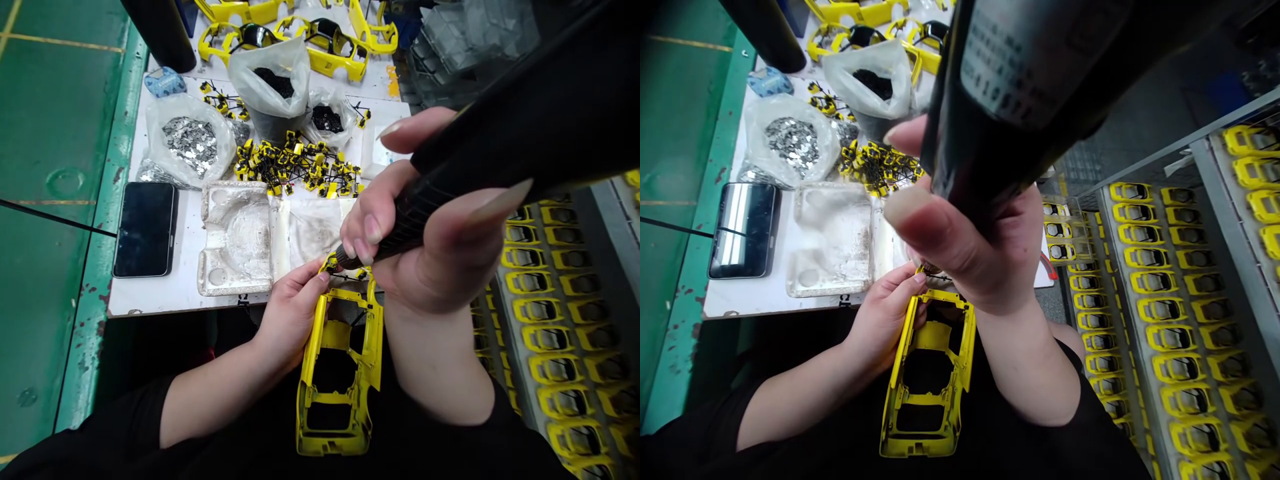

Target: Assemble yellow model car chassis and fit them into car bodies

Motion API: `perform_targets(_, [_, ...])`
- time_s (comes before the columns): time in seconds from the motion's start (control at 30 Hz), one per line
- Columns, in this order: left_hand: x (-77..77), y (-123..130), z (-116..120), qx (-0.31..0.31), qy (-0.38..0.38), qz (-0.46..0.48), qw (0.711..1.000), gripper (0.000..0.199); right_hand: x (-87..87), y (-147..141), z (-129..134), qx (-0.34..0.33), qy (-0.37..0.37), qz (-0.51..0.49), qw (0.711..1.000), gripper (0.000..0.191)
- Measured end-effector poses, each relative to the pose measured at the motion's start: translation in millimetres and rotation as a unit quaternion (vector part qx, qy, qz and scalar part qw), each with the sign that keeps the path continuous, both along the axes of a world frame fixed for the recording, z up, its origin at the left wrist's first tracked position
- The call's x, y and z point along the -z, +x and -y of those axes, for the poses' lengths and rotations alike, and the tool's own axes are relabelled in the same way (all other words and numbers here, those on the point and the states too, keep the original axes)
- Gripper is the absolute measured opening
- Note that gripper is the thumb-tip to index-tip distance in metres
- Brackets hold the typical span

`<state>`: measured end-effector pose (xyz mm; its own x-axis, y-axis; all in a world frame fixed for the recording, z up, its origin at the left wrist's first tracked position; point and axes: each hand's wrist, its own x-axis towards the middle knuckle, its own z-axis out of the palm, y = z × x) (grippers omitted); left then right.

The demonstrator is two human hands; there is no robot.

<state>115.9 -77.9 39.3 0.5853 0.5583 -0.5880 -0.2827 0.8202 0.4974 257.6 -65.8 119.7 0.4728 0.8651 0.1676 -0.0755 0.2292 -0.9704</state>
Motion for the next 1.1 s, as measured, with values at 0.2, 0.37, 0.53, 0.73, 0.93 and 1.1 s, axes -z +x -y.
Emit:
perform_targets(0.2, [2.2,-1,0,0.002,-0.001,0.014,1.000,0.020,12.3,5,-9,-0.071,0.058,-0.010,0.996,0.051])
perform_targets(0.37, [4.6,-1,2,0.009,-0.007,0.002,1.000,0.030,6.9,5,-4,-0.112,0.035,0.006,0.993,0.037])
perform_targets(0.53, [5.1,-1,2,0.000,-0.002,0.003,1.000,0.026,13.6,6,-5,-0.108,0.073,0.019,0.991,0.045])
perform_targets(0.73, [4.0,-2,2,0.009,0.007,-0.025,1.000,0.034,24.5,1,-7,-0.049,0.050,0.032,0.997,0.060])
perform_targets(0.93, [6.6,-1,3,0.000,0.013,-0.023,1.000,0.039,19.7,-5,-4,-0.026,0.052,0.014,0.998,0.053])
perform_targets(1.1, [6.5,-1,3,0.003,0.014,-0.017,1.000,0.030,19.3,-4,-2,-0.022,0.056,0.006,0.998,0.044])
